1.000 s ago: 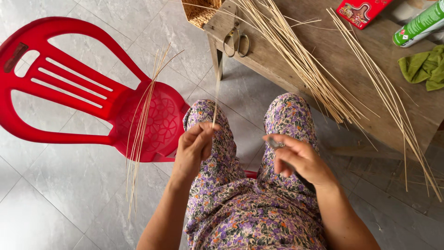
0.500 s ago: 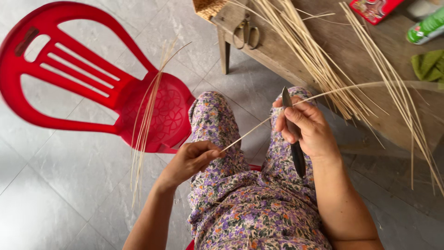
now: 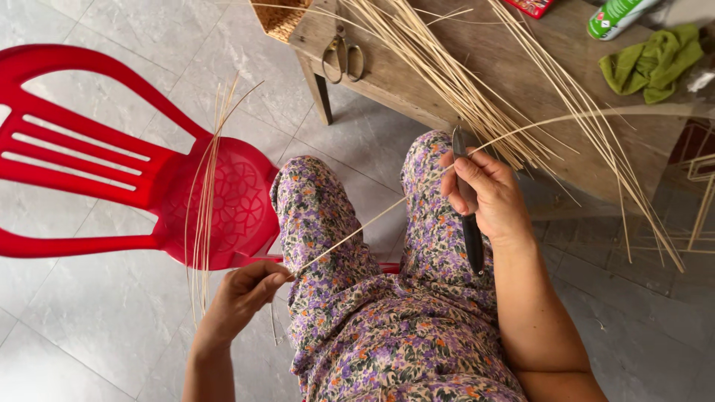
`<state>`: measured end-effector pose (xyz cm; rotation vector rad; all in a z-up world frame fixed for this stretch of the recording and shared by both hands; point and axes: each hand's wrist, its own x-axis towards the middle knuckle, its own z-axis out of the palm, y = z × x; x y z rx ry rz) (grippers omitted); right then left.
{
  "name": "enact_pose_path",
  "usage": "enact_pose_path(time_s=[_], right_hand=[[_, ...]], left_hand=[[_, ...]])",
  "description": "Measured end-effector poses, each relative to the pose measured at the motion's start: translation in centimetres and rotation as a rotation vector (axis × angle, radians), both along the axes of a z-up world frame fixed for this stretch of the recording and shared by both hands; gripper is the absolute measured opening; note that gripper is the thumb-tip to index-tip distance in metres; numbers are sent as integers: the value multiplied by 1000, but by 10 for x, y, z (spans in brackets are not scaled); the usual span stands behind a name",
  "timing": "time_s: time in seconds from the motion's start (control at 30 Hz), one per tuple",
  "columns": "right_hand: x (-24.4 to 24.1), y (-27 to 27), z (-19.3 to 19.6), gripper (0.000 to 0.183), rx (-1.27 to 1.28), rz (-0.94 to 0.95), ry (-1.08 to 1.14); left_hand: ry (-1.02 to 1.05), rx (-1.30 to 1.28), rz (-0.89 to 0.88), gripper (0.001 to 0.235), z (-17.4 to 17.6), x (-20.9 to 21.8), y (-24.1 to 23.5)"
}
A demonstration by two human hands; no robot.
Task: The person sits on a red plastic chair and repeatedly sharpens thin wooden sticks using a small knife. They hold each stick with the left hand and scrape the blade along its length with the right hand, then place the sharpened stick on a nearby wooden table. The process is repeated for multiple sticks throughout the clip.
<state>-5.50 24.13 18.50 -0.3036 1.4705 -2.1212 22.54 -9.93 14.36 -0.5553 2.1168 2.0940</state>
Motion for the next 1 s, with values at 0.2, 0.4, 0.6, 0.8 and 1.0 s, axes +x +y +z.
enact_pose_path(time_s=[0.2,0.4,0.6,0.8,1.0], right_hand=[[0,13,-2,23,0,-37,16],[25,-3,-5,22,80,88,30],[59,-37,-4,23,86,337,26],[60,-36,2,25,140,320,-20],[38,-14,-4,24,121,141,-20]], left_hand=[[-83,-167,-5,23,-1,21,-25],[-86,-462,9,29,31,0,-2],[173,-180,-113,33,46,-64,77],[98,-64,-152,28,45,-103,131],[51,24,-232,31,35,-92,121]])
